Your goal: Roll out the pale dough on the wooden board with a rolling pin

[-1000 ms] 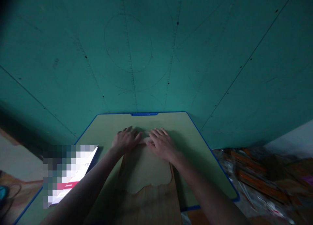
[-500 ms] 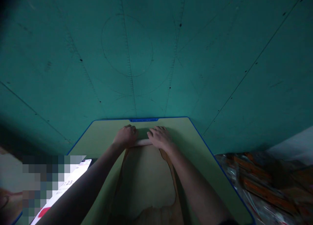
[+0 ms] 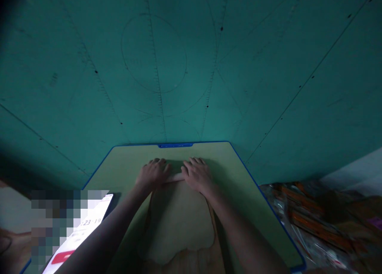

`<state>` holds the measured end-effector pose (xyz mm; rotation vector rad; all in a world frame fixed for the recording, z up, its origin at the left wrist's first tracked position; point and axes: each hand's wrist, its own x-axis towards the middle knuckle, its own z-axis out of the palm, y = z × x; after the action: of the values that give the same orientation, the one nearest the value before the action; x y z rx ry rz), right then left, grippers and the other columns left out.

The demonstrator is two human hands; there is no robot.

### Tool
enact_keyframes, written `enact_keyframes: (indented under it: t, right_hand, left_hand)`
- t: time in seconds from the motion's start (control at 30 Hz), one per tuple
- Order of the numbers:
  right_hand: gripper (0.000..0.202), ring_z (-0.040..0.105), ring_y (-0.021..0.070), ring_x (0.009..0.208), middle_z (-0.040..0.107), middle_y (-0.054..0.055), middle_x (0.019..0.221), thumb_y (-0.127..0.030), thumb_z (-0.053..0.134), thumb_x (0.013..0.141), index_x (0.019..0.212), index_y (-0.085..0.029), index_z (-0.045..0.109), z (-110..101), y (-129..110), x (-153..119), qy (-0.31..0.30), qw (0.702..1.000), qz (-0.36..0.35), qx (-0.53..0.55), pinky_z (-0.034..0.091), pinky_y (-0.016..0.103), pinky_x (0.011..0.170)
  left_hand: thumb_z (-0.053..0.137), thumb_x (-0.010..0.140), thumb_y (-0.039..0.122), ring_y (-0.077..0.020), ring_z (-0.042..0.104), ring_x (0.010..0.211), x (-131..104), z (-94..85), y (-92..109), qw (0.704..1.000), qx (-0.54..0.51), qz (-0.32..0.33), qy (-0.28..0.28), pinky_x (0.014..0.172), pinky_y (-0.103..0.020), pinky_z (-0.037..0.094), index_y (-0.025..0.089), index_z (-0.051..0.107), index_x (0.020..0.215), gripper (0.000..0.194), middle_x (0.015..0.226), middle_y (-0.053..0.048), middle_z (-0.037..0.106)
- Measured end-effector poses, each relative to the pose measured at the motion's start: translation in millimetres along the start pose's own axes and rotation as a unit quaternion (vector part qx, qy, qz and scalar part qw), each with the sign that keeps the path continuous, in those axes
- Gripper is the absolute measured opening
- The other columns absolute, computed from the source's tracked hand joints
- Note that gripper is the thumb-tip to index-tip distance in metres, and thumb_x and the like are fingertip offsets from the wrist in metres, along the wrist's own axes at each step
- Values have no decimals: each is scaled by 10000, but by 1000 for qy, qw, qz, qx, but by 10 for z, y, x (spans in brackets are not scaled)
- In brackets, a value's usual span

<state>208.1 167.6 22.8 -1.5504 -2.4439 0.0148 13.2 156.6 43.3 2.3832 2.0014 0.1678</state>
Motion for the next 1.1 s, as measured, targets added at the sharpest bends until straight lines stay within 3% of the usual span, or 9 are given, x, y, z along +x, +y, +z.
enact_keyframes:
  t: [0.13,0.27,0.43,0.6,0.73,0.9,1.1]
  right_hand:
    - [463,563,275,1325,653,131,1414,-358,339,1078,1374,-175,645,-33,-60,-271,27,999,-35,-8,379,488,1152]
    - [427,569,282,1300,658,133,1399,-349,413,1061,1383,-157,617,-70,-126,-500,41,998,-48,1,383,493,1160]
    - [447,532,310,1347,624,172,1426,-333,524,1004,1405,-141,571,-1,-175,-849,80,995,-58,20,378,547,1176]
    - [549,466,330,1424,558,183,1501,-320,533,982,1499,-147,466,50,-244,-1224,96,993,-64,22,345,606,1202]
    - [553,433,321,1459,543,161,1522,-292,532,981,1516,-172,454,6,-323,-1439,104,992,-58,31,352,584,1214]
    - [491,455,316,1444,551,164,1516,-282,542,992,1464,-147,522,-142,-334,-1468,88,993,-58,46,381,547,1204]
    - [341,601,279,1253,674,138,1328,-246,504,1011,1318,-180,636,-277,-318,-1185,63,994,-49,70,476,474,1104]
  left_hand:
    - [417,1042,450,-329,610,1217,-264,40,63,1000,4,22,20,937,-458,493,234,652,1246,380,1279,-164,677]
    - [368,1058,477,-319,608,1241,-446,55,146,999,5,22,34,951,-450,492,210,613,1318,446,1329,-177,665]
    - [374,1044,533,-402,511,1378,-778,101,263,996,35,10,80,1039,-554,450,157,570,1407,559,1533,-234,513]
    - [452,1009,567,-420,549,1328,-1166,231,353,990,58,27,122,1070,-589,418,139,584,1389,588,1447,-220,604]
    - [473,999,578,-426,566,1292,-1408,259,379,986,62,54,146,1096,-607,395,110,567,1410,630,1408,-231,624]
    - [505,995,564,-411,583,1260,-1527,213,359,985,55,93,133,1076,-602,423,86,539,1423,642,1352,-234,644]
    - [498,994,604,-394,572,1285,-1394,218,301,986,58,95,122,1058,-578,440,115,544,1405,641,1411,-231,615]
